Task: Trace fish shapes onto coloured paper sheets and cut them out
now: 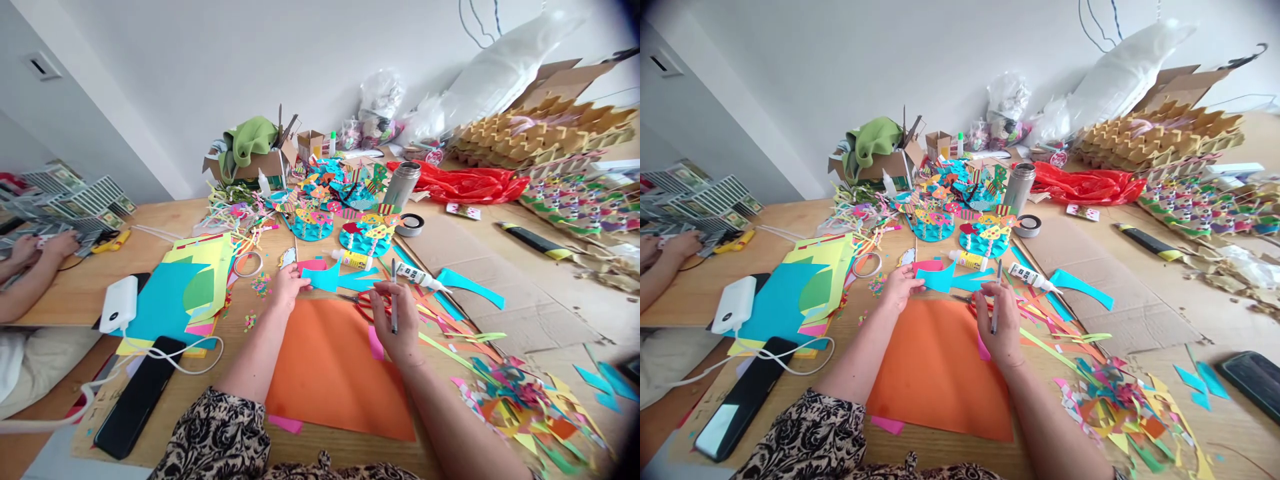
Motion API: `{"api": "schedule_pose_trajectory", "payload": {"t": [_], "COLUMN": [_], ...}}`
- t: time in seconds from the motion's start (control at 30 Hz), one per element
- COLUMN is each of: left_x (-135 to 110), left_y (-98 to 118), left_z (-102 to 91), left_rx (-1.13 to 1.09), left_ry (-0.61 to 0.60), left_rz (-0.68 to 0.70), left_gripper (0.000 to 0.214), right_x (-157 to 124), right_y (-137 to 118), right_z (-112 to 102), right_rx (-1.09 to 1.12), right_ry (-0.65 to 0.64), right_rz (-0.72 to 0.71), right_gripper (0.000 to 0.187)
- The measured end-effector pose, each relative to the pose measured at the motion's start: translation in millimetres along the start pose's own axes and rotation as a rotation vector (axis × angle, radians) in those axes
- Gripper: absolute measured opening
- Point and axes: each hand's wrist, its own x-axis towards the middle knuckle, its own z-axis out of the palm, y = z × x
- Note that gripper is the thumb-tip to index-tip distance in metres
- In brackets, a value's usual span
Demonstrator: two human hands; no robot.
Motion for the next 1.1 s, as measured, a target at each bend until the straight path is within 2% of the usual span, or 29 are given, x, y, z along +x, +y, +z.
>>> {"api": "schedule_pose_trajectory", "payload": {"t": [0.23,0.37,0.43,0.5,0.6,0.67,0.8,0.93,1.03,1.1], "left_x": [3.2,1.3,0.0,-0.8,-1.5,-2.1,-2.7,2.9,8.4,10.1], "left_y": [45.4,60.6,65.4,69.9,77.2,81.7,87.1,85.6,82.7,81.7], "left_z": [-32.4,-49.6,-55.8,-59.8,-61.4,-61.0,-62.1,-65.1,-64.7,-64.0], "left_rx": [-0.159,-0.243,-0.282,-0.320,-0.372,-0.403,-0.436,-0.425,-0.416,-0.416], "left_ry": [0.048,0.107,0.134,0.156,0.178,0.189,0.206,0.221,0.247,0.258], "left_rz": [0.005,0.044,0.068,0.092,0.128,0.151,0.192,0.216,0.237,0.251], "left_gripper": [0.032,0.026,0.023,0.021,0.020,0.021,0.021,0.025,0.028,0.028], "right_x": [-0.6,-3.7,-2.4,4.0,23.7,39.5,61.7,72.1,83.4,92.7], "right_y": [0.6,-0.4,-2.9,-5.8,-7.6,-5.9,0.0,-1.1,-9.6,-17.1], "right_z": [1.3,0.3,0.6,5.3,25.8,47.0,82.7,87.4,88.3,96.5], "right_rx": [0.009,0.029,0.038,0.011,-0.124,-0.230,-0.405,-0.517,-0.526,-0.512], "right_ry": [-0.011,-0.051,-0.130,-0.287,-0.594,-0.738,-0.872,-0.957,-0.966,-0.999], "right_rz": [-0.013,-0.017,0.009,-0.001,-0.149,-0.287,-0.460,-0.466,-0.465,-0.476], "right_gripper": [0.010,0.011,0.017,0.021,0.022,0.025,0.028,0.010,0.011,0.015]}}
